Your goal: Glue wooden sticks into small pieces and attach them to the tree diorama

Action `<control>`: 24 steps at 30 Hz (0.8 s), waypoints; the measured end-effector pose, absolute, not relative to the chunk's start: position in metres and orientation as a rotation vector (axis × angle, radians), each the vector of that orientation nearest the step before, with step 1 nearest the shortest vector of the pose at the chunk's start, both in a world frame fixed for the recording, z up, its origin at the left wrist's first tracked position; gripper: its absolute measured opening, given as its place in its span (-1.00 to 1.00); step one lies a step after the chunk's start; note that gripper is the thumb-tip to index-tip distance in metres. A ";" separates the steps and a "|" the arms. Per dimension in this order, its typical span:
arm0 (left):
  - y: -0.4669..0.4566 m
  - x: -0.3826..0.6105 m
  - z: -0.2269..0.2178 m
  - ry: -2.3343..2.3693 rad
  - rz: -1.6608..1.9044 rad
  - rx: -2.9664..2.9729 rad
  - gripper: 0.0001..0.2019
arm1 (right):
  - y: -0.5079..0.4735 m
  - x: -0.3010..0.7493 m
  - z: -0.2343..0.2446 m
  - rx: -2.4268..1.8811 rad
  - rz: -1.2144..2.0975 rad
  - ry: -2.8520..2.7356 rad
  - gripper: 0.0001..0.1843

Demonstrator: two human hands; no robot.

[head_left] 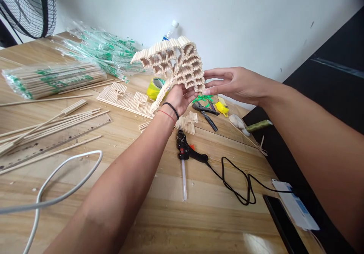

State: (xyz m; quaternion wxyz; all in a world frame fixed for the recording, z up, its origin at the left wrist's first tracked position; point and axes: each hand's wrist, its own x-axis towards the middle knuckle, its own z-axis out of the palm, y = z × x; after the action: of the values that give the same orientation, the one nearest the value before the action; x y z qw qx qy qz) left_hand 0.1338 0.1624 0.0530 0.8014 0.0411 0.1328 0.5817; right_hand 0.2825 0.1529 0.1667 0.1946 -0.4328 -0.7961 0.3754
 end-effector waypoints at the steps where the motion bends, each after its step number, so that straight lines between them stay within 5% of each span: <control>1: 0.161 0.132 0.053 0.289 1.244 0.117 -0.83 | 0.152 0.282 0.167 -1.225 1.029 -2.250 -0.36; 24: 0.153 0.125 0.062 0.307 1.292 0.167 -0.67 | 0.153 0.270 0.167 -1.177 1.062 -2.191 -0.53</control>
State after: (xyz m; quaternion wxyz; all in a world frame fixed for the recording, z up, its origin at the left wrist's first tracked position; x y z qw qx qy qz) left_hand 0.1250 0.1528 0.0621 0.7842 0.0774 0.1421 0.5990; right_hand 0.2695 0.1534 0.1672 0.2171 -0.4248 -0.7908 0.3834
